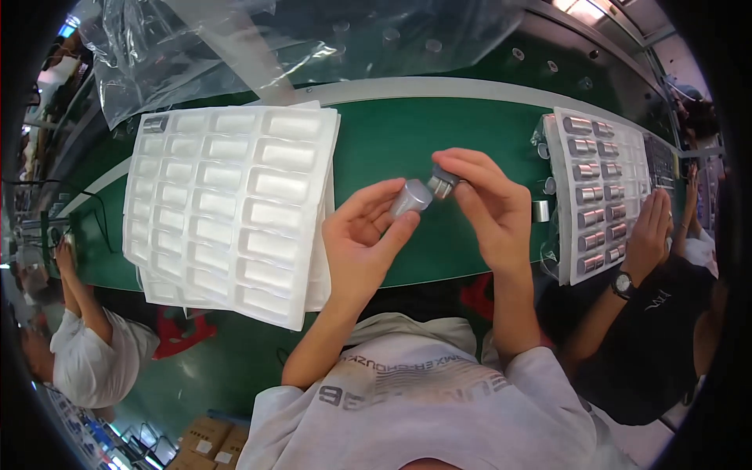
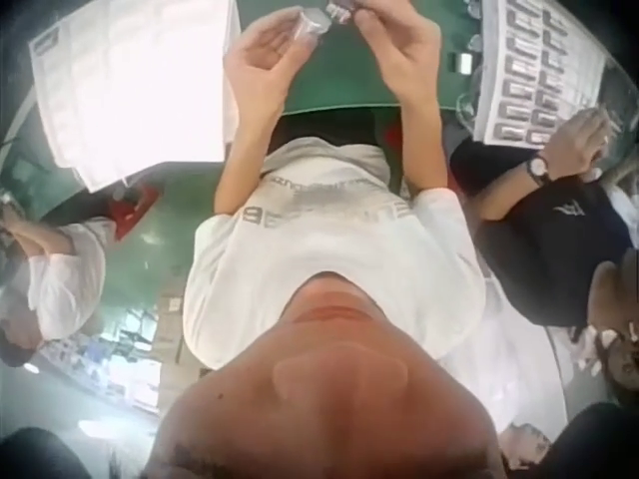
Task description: Assembling small metal electronic components and placing them into trays, then packing the trays into shipping boxes.
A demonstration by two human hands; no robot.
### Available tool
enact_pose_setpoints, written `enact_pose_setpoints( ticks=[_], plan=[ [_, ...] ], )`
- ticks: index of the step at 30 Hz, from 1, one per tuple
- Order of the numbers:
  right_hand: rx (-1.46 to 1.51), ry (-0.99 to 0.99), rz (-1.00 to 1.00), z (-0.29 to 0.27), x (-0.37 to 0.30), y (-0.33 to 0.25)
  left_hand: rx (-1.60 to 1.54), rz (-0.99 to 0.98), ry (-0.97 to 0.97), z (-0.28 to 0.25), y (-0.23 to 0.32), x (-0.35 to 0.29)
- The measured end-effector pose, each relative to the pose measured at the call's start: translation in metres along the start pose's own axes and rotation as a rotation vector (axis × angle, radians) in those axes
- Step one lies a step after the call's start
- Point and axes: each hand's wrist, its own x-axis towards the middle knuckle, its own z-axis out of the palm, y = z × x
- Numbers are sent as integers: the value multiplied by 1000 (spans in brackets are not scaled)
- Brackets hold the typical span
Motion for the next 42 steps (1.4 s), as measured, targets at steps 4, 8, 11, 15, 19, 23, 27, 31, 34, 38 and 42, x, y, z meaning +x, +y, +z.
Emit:
enact_pose_setpoints(
  ticks=[4, 8, 11, 15, 19, 23, 27, 31, 34, 38, 42],
  plan=[
    [89, -18, 41, 10, -1, 6, 16, 19, 16, -8, 3, -3],
    [89, -23, 31, 7, -2, 7, -12, 10, 25, -5, 2, -4],
    [90, -37, 28, 6, -2, 6, -15, 5, 16, -4, 3, -4],
    [77, -106, 13, 8, -1, 4, -18, -2, 12, -8, 0, -6],
    [109, -137, -23, 6, -3, 9, 61, 149, -81, -5, 0, -4],
    [335, -92, 57, 9, -5, 9, 85, 203, -109, -9, 1, -6],
    [306, -39, 131, 10, -7, 8, 81, 226, -104, -9, 1, -5],
    [127, -94, 284, 5, -9, -1, 130, 240, -96, -14, -2, -8],
    [157, -134, 503, -4, -7, -4, 159, 221, -78, -16, -3, -8],
    [211, -107, 167, -5, -8, 3, -75, -90, -86, -20, 3, -12],
    [98, -81, -4, 8, -6, -5, -168, -136, -147, -22, 1, -11]
  ],
)
